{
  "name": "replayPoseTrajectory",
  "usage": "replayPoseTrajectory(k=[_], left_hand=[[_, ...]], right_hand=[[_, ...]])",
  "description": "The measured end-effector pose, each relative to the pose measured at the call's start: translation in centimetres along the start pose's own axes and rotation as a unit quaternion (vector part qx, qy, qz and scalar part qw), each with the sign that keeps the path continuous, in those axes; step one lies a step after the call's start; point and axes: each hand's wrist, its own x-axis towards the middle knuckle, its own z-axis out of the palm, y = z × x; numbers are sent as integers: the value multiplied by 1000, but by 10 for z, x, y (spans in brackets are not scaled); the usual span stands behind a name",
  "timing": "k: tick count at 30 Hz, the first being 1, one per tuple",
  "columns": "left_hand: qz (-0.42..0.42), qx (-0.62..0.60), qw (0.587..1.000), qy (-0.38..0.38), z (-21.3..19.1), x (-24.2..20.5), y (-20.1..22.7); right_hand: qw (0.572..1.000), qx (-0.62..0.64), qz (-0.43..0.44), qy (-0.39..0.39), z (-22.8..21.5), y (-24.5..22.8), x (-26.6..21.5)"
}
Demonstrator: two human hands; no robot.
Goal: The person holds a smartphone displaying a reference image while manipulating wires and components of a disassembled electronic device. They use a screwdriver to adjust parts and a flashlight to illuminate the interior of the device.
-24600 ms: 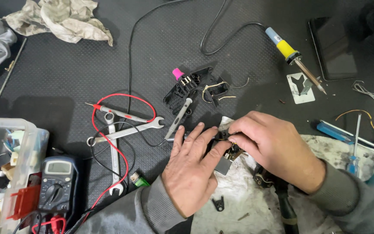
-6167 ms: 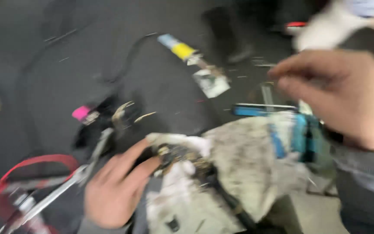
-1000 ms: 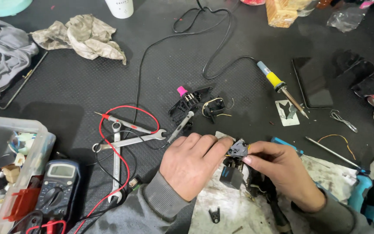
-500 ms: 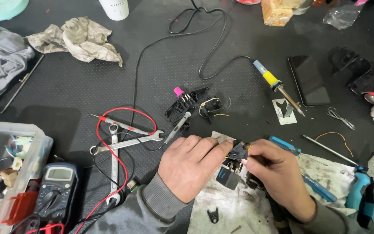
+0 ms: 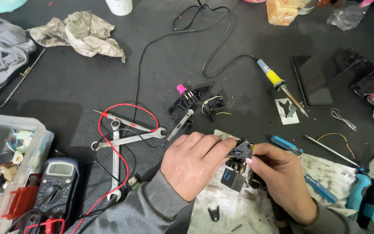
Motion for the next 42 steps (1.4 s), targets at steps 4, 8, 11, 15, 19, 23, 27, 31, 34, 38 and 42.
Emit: replayPoseTrajectory(k=[4, 8, 11, 15, 19, 23, 27, 31, 34, 38, 42], left_hand=[[3, 3, 1000, -2, -3, 0, -1], [19, 36, 999, 8, -6, 0, -2], [0, 68, 997, 21, -13, 5, -7], [-114, 45, 992, 6, -16, 11, -10], [-174, -33, 983, 38, -7, 7, -13], [-189, -117, 970, 101, 7, -4, -13], [-277, -412, 865, 78, 20, -10, -5], [-284, -528, 800, 19, 32, -12, 0], [-248, -490, 835, -15, 36, -14, 2], [-202, -440, 874, -29, 32, -13, 3], [-206, -437, 875, -44, 29, -11, 5]], right_hand=[[1000, 19, 7, 0, 2, -4, -1], [999, 7, 28, -25, 2, -21, 3], [998, 42, 35, -40, 4, -24, 5], [996, 69, 38, -43, 1, -20, 6], [995, 81, 32, -38, -10, -1, 3], [996, 80, 8, -48, -3, -13, 3], [991, 128, 21, -42, -9, -1, 3], [986, 158, 4, -57, -8, 0, 4], [986, 163, -1, -41, -5, 3, 2], [988, 154, -9, -19, 0, -1, -2], [973, 229, 20, -16, -2, 4, 0]])
